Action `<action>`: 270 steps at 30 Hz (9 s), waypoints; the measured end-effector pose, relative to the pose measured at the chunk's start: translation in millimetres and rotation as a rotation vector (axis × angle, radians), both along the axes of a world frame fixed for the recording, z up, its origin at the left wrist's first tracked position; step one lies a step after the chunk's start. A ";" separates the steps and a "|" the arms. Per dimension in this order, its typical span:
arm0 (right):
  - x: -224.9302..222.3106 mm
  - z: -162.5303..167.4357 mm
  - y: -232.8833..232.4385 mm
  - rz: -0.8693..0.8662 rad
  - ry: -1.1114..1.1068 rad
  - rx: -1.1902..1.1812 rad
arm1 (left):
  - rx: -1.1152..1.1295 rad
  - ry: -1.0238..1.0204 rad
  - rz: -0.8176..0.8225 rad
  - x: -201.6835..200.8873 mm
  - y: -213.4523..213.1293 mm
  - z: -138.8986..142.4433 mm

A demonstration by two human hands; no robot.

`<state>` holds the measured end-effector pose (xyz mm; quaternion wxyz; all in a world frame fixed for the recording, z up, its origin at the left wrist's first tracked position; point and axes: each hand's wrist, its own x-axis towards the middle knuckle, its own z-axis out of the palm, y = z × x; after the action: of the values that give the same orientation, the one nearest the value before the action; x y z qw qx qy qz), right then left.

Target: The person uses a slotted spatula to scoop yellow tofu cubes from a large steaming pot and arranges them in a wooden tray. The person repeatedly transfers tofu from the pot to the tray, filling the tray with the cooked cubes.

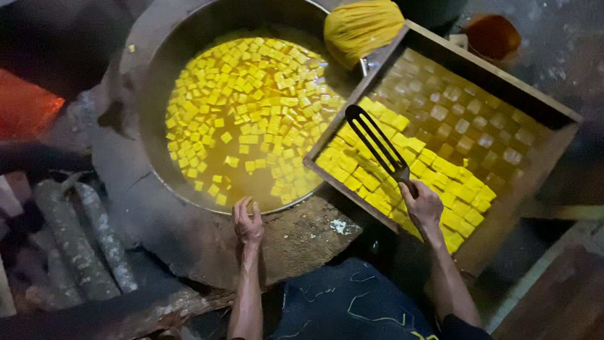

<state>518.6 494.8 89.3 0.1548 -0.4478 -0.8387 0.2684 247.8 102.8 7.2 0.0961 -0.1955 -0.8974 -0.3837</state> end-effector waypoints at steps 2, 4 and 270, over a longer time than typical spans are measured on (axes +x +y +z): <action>-11.2 1.3 -11.3 0.006 0.004 0.002 | 0.014 -0.024 0.016 -6.4 -15.8 -5.4; -20.4 3.5 -21.5 0.022 0.031 0.047 | 0.024 -0.053 0.025 -14.9 -32.4 -11.7; -386.1 -22.3 -68.8 0.692 0.220 -0.652 | -0.360 -0.057 0.116 -21.5 42.0 -83.3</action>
<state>132.5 426.0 66.9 -0.0041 -0.1367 -0.7893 0.5986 226.4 144.9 -76.1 0.0560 -0.1464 -0.9637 -0.2160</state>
